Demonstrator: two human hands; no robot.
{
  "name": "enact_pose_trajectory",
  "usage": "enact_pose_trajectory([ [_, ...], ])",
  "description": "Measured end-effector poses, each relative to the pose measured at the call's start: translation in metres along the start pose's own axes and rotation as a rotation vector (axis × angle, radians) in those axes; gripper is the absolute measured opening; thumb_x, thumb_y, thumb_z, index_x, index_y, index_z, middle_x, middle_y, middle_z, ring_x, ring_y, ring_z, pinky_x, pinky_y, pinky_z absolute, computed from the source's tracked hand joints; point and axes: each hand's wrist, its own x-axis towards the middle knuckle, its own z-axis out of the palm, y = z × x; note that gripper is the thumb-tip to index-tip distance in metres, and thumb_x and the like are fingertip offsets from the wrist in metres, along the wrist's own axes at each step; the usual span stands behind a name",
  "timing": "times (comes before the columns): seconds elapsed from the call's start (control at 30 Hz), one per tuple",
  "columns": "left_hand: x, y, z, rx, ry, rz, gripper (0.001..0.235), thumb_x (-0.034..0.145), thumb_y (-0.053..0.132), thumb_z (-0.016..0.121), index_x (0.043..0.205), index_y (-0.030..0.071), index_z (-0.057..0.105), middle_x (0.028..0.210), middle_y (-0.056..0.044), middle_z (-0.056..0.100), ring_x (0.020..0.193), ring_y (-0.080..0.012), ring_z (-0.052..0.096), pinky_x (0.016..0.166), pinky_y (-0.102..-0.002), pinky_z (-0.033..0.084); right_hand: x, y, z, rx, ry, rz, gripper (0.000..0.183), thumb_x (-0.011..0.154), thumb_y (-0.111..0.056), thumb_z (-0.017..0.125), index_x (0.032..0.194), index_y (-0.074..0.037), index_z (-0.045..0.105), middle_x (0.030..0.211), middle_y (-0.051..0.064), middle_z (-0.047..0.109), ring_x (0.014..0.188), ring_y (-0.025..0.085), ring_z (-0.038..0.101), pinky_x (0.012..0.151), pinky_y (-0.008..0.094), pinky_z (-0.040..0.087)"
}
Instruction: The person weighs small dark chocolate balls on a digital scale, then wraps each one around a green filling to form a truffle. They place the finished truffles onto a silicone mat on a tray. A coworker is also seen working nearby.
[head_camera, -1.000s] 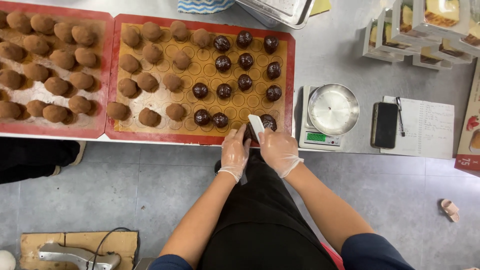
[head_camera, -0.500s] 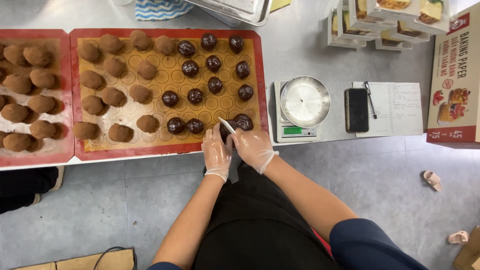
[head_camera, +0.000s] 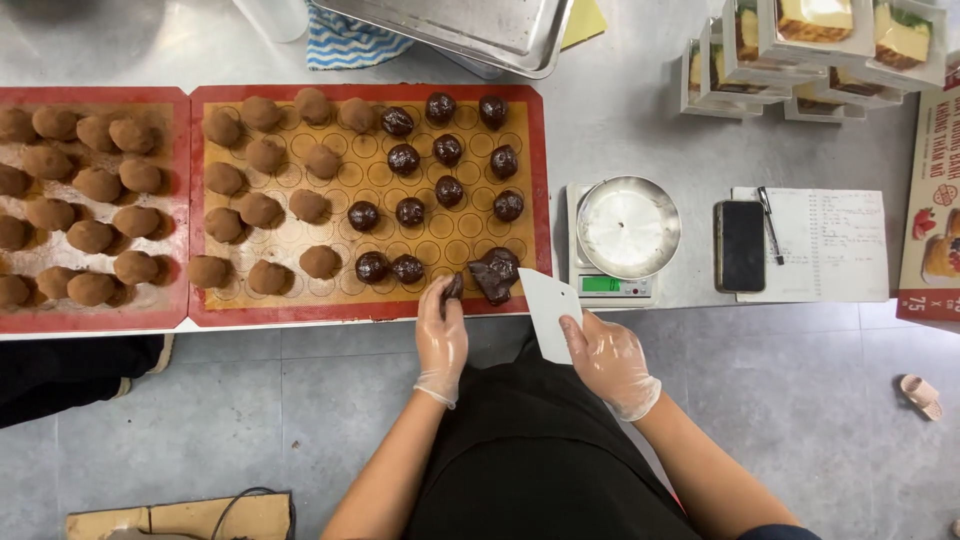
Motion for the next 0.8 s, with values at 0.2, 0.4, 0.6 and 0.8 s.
enact_pose_trajectory([
  [0.2,0.004,0.050,-0.011,-0.497,-0.185,-0.476,0.053,0.093,0.002,0.048,0.144,0.015,0.053,0.134,-0.006,0.065,0.099,-0.0186,0.065,0.081,-0.029,0.051,0.012,0.004,-0.009,-0.097,-0.035,0.026,0.033,0.103,-0.029,0.057,0.086,-0.003,0.067,0.057,0.018,0.062,0.053,0.037,0.064,0.054,0.047,0.052],
  [0.4,-0.004,0.104,-0.018,-1.092,-0.358,-0.648,0.042,0.092,0.011,0.041,0.129,0.008,0.060,0.133,-0.009,0.062,0.115,-0.0228,0.062,0.095,-0.033,0.053,0.019,0.026,-0.069,0.004,-0.051,0.319,0.036,0.105,-0.030,0.050,0.090,-0.002,0.067,0.062,0.013,0.066,0.044,0.028,0.066,0.043,0.041,0.052],
  [0.6,0.004,0.079,0.039,-0.944,-0.346,-0.638,0.030,0.106,0.017,0.053,0.133,0.002,0.057,0.125,-0.011,0.062,0.113,-0.0243,0.062,0.098,-0.037,0.052,0.002,0.072,-0.112,-0.050,0.335,0.296,0.036,0.109,-0.028,0.055,0.101,0.003,0.071,0.083,0.020,0.071,0.071,0.034,0.068,0.063,0.044,0.052],
  [0.8,0.031,0.160,0.139,-0.095,-0.579,-0.338,0.066,0.092,0.019,0.065,0.152,0.008,0.040,0.144,-0.010,0.062,0.129,-0.0219,0.060,0.111,-0.036,0.045,-0.013,0.096,-0.127,-0.011,0.400,0.460,0.038,0.110,-0.031,0.054,0.100,0.002,0.070,0.086,0.022,0.071,0.078,0.036,0.069,0.072,0.044,0.053],
])
